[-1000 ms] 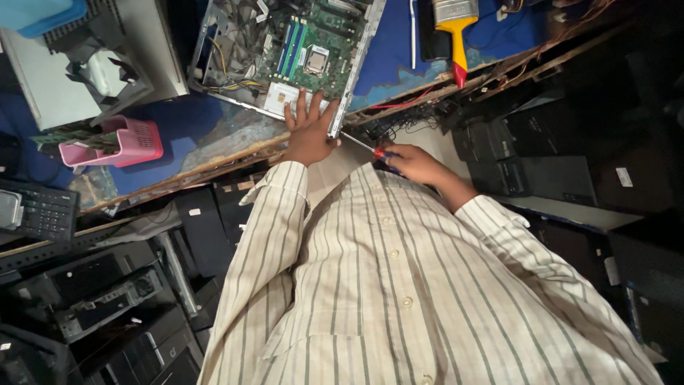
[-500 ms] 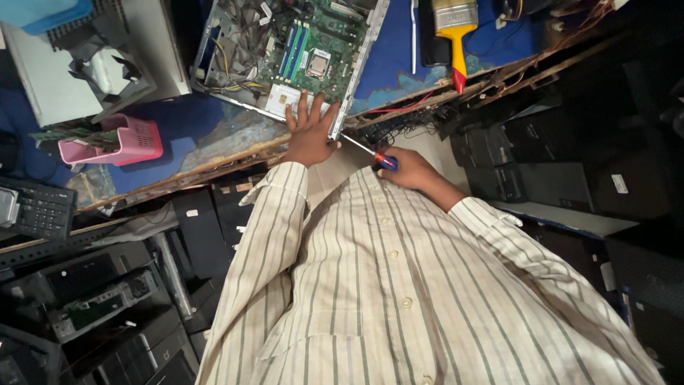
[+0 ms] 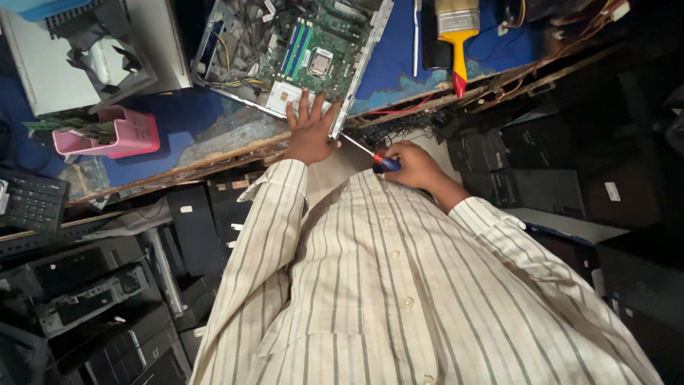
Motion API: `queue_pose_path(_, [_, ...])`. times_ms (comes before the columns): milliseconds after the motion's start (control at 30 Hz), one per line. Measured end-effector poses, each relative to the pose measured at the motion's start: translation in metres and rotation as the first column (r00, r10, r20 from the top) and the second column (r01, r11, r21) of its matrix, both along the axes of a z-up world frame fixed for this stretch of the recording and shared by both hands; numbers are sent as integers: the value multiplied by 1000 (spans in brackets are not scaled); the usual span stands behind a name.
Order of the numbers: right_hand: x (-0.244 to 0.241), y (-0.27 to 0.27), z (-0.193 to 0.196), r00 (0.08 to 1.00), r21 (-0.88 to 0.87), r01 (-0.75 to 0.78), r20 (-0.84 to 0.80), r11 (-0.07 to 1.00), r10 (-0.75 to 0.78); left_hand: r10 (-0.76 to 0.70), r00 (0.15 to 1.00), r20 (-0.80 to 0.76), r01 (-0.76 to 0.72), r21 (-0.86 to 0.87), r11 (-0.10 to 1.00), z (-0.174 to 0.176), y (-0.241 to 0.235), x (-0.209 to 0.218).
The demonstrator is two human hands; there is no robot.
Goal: The person removes a CPU cooler from a desktop computer case, cleans the heatsink and fan with a toothbrush and a paintbrush, and then places the cooler aside. The person then uses a screwdriver to loosen screws on the computer case.
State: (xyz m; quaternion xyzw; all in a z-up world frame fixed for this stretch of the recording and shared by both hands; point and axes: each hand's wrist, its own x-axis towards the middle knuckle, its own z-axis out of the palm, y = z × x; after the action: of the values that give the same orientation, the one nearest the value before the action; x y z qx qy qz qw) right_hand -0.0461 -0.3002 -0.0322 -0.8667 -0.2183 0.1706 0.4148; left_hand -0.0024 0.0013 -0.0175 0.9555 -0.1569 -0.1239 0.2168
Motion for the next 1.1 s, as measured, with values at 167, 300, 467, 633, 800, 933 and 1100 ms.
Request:
queue_pose_path(167, [2,14,-5,968,-120,78,-230,990,-104,6,1000,-14,-6,5,1000,0,0,1])
queue_pose_path(300, [-2,14,-16,951,-172,29,-297,985,-80,7,1000,-16,-7,8,1000,1,-1,-1])
queue_pose_path(467, [-1,6,-28,864,40,7,-503,999,14,20,999,-35,-19,17,1000,2,-3,0])
queue_pose_path(633, [-6,4,-27,857,62,23,-515,998,12,21,999,-24,-21,27,999,4,-4,1])
queue_pose_path(800, [-6,14,-25,984,75,87,-164,993,-74,26,1000,-14,-25,17,1000,4,-3,0])
queue_pose_path(933, [0,12,-22,934,-84,-50,-358,995,16,32,999,-15,-32,15,999,2,-4,-1])
queue_pose_path(1100, [-2,14,-12,987,-131,-36,-158,991,15,31,999,23,-31,6,1000,1,-4,-2])
